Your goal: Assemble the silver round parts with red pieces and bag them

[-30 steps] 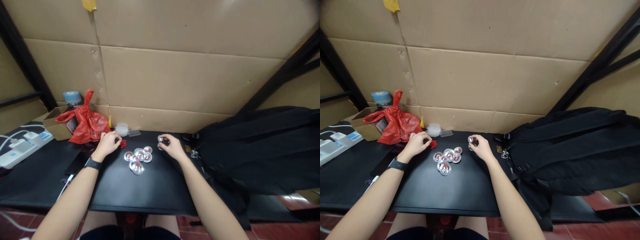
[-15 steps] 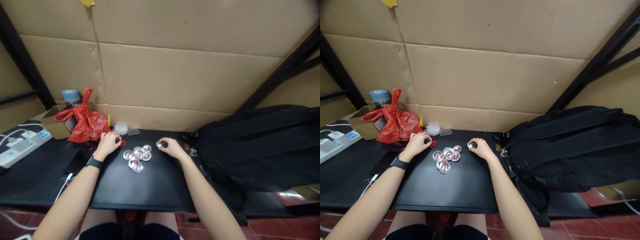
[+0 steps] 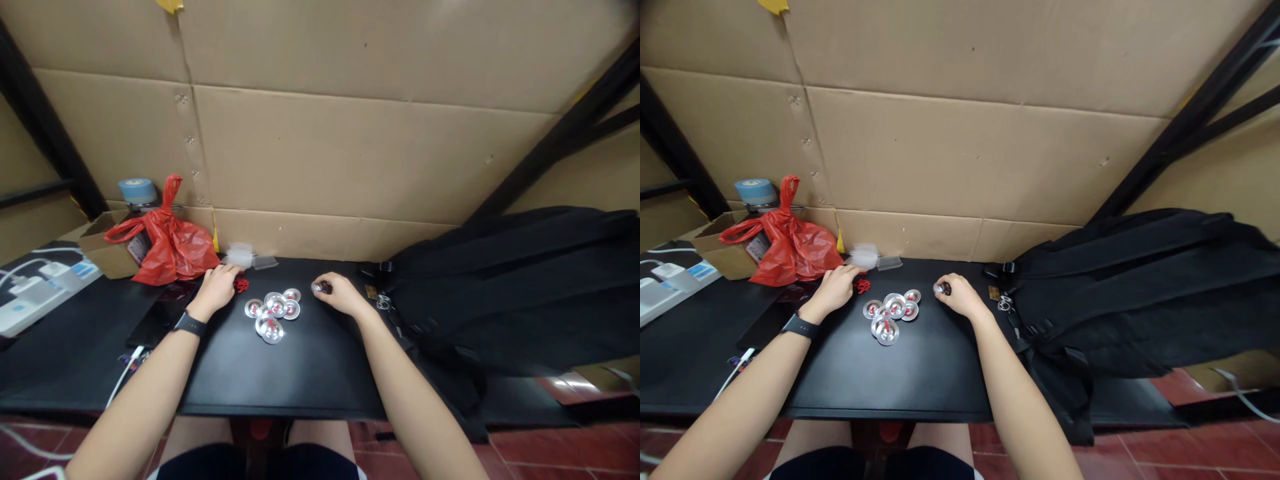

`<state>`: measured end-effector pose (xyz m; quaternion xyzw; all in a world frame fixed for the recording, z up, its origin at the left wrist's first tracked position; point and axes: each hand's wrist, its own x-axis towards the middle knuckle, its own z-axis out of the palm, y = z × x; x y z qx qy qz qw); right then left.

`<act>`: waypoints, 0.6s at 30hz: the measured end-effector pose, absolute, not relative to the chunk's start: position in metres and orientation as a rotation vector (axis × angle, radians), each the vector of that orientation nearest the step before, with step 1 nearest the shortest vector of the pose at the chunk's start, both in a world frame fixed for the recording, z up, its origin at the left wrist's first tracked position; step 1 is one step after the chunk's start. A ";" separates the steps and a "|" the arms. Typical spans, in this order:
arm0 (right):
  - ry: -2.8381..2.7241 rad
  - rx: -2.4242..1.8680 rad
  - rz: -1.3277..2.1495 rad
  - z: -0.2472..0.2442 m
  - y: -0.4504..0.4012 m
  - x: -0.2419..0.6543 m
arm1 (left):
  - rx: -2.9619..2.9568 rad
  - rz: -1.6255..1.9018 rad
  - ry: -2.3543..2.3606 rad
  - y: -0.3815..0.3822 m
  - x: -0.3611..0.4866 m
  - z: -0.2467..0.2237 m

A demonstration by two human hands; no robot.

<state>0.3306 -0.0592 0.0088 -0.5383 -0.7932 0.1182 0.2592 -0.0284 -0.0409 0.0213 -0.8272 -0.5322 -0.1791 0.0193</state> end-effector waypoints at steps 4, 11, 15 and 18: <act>-2.162 -1.476 0.317 0.009 -0.059 0.329 | -2.604 -0.487 -1.662 -0.032 -0.040 0.012; -2.155 -1.478 0.297 0.011 -0.061 0.328 | -2.470 -0.385 -1.706 -0.032 -0.041 0.015; -2.156 -1.469 0.298 0.011 -0.061 0.328 | -2.380 -0.400 -1.820 -0.036 -0.040 0.024; -2.160 -1.473 0.302 0.010 -0.060 0.329 | -2.313 -0.381 -1.890 -0.038 -0.038 0.026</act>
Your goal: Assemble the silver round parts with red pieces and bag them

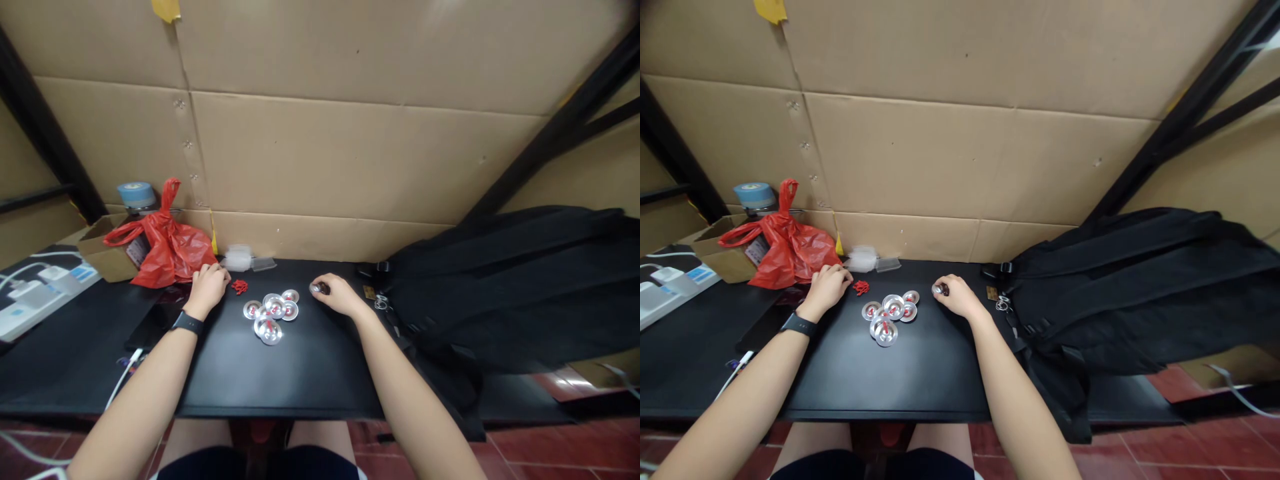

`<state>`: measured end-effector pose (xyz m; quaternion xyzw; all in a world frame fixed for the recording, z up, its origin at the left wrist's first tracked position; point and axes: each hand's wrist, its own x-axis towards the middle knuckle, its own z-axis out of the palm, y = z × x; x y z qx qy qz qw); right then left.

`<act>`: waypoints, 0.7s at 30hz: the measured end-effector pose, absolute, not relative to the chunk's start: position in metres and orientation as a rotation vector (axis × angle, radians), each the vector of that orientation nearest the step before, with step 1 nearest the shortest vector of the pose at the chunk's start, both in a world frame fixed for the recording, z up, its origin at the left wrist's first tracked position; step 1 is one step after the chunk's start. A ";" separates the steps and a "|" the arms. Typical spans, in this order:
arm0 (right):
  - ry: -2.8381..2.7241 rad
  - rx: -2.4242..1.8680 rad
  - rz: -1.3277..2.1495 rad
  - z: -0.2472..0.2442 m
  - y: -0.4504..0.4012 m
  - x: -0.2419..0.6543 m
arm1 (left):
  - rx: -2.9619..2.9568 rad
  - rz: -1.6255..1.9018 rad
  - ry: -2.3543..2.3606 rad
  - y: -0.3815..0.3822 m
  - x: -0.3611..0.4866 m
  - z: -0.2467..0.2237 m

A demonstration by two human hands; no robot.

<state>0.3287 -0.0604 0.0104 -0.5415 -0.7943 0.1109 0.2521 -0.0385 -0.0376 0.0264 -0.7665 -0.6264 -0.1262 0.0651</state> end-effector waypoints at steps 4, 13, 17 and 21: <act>-2.154 -1.473 0.310 0.010 -0.061 0.329 | -2.302 -0.349 -1.876 -0.037 -0.041 0.021; -2.170 -1.453 0.323 0.011 -0.060 0.328 | -2.403 -0.607 -1.802 -0.033 -0.036 0.020; -2.176 -1.461 0.317 0.010 -0.060 0.328 | -2.507 -0.696 -1.674 -0.030 -0.025 0.019; -2.183 -1.476 0.307 0.010 -0.060 0.328 | -2.563 -0.649 -1.702 -0.027 -0.021 0.013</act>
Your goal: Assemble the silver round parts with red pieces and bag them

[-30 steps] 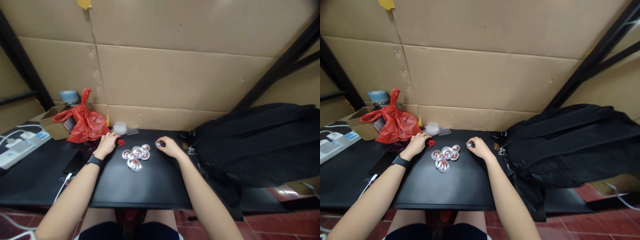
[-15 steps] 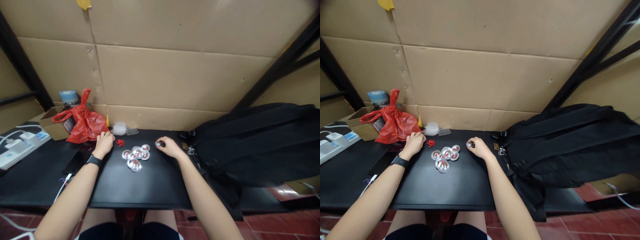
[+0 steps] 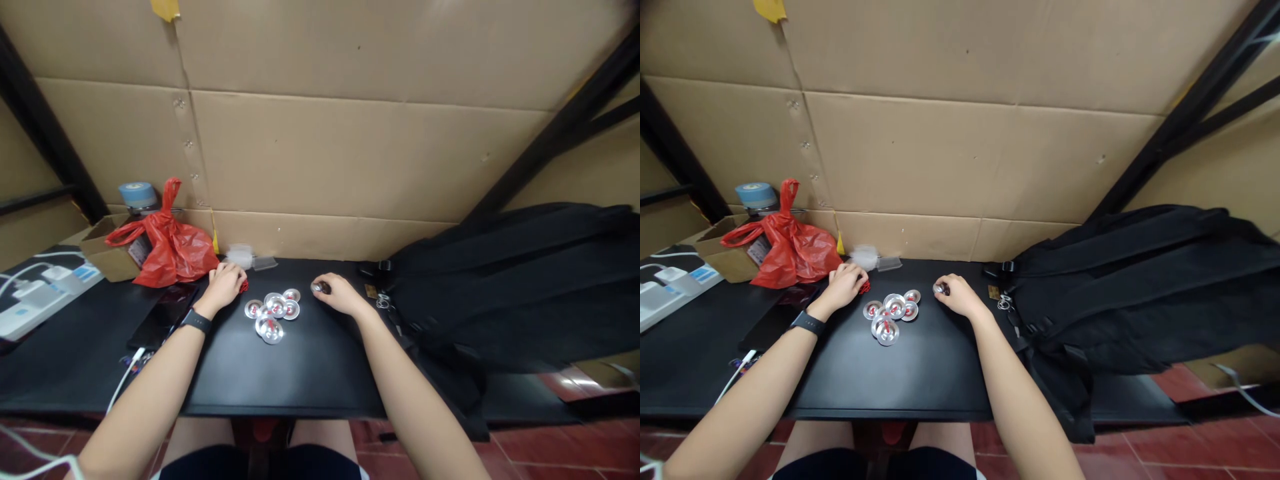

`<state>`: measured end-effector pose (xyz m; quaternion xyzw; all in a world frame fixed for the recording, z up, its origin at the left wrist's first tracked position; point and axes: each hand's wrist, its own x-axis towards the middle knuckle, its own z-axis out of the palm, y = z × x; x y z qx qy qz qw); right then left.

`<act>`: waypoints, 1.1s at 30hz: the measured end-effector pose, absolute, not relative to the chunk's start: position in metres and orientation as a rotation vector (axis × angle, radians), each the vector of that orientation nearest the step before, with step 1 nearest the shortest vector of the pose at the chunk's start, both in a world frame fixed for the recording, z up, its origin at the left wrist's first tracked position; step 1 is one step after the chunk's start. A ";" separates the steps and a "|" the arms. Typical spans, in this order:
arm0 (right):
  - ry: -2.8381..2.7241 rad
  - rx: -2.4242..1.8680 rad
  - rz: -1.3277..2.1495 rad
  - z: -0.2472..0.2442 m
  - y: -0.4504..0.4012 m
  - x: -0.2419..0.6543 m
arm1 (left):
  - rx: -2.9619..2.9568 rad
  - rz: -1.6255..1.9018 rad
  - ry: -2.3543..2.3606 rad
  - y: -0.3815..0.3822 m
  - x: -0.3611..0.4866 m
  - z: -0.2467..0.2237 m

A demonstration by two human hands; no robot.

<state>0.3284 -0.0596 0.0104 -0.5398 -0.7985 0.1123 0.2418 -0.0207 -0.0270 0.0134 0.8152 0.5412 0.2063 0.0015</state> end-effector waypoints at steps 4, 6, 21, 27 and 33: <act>-2.190 -1.477 0.321 0.010 -0.060 0.328 | 2.504 0.613 1.696 -0.025 -0.023 0.012; -2.189 -1.480 0.328 0.010 -0.059 0.329 | 2.477 0.632 1.698 -0.025 -0.025 0.013; -2.381 -0.988 0.394 0.031 -0.101 0.252 | 2.478 0.746 1.599 -0.045 -0.012 0.031; -2.366 -1.002 0.377 0.025 -0.098 0.237 | 2.505 0.775 1.502 -0.052 -0.003 0.035; -2.264 -1.022 0.386 0.030 -0.096 0.247 | 2.548 0.753 1.370 -0.062 0.003 0.042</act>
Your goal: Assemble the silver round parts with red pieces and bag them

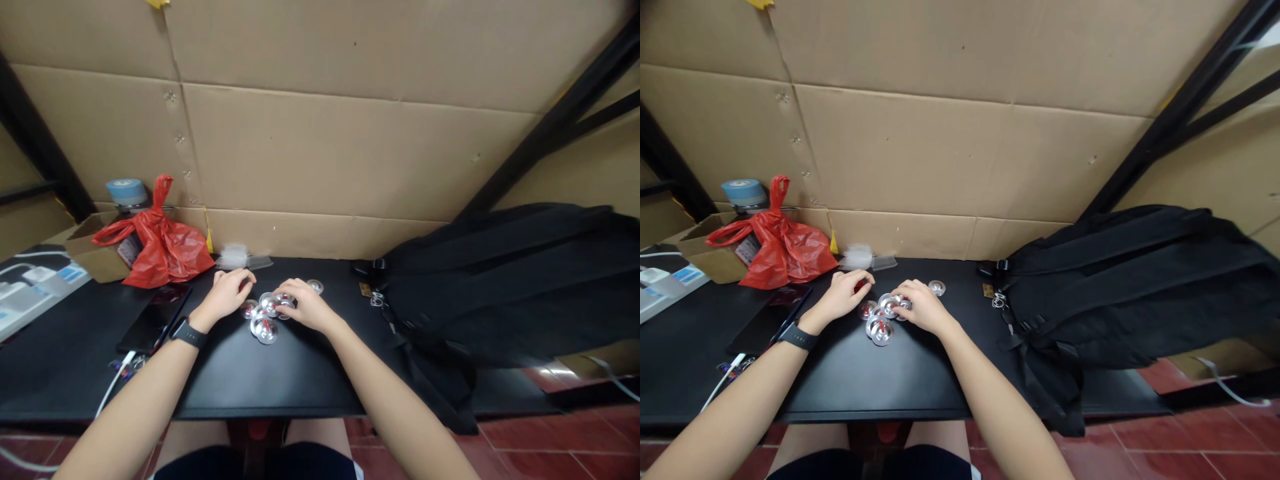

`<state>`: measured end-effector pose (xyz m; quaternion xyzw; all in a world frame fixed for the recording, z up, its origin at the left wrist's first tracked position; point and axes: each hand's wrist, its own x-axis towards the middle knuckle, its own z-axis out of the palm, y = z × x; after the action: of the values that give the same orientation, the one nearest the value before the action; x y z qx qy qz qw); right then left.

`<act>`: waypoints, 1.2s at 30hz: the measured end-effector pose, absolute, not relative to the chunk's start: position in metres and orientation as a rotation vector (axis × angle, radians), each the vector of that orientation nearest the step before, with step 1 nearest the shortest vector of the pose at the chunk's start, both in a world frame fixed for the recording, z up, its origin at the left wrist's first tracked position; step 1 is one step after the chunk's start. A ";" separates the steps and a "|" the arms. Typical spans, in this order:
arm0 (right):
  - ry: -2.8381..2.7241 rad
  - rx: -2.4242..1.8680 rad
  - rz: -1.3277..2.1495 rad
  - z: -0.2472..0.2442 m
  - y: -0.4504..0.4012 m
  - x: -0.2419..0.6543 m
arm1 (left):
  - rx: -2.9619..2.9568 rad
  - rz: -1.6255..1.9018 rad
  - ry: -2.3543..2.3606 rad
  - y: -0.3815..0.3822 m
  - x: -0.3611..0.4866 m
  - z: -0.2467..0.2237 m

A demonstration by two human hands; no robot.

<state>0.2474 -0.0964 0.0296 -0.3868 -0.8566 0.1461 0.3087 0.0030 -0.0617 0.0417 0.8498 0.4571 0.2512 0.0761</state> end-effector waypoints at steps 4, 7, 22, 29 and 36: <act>-2.335 -1.075 0.328 0.026 -0.096 0.245 | 2.537 0.814 1.245 -0.065 0.007 0.044; -2.346 -1.127 0.298 0.020 -0.093 0.242 | 2.512 0.834 1.134 -0.066 0.010 0.044; -1.898 -0.936 0.564 0.030 -0.099 0.236 | 2.409 1.085 0.964 -0.075 0.025 0.046; -1.776 -0.872 0.849 0.022 -0.100 0.232 | 2.465 1.188 0.935 -0.083 0.034 0.046; -1.708 -0.866 0.935 0.025 -0.103 0.231 | 2.555 1.218 0.949 -0.082 0.031 0.049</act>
<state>0.2312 -0.1026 0.0248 -0.3555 -0.7014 0.3838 0.4842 0.0307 -0.0823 0.0487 0.8532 0.3169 0.4068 0.0777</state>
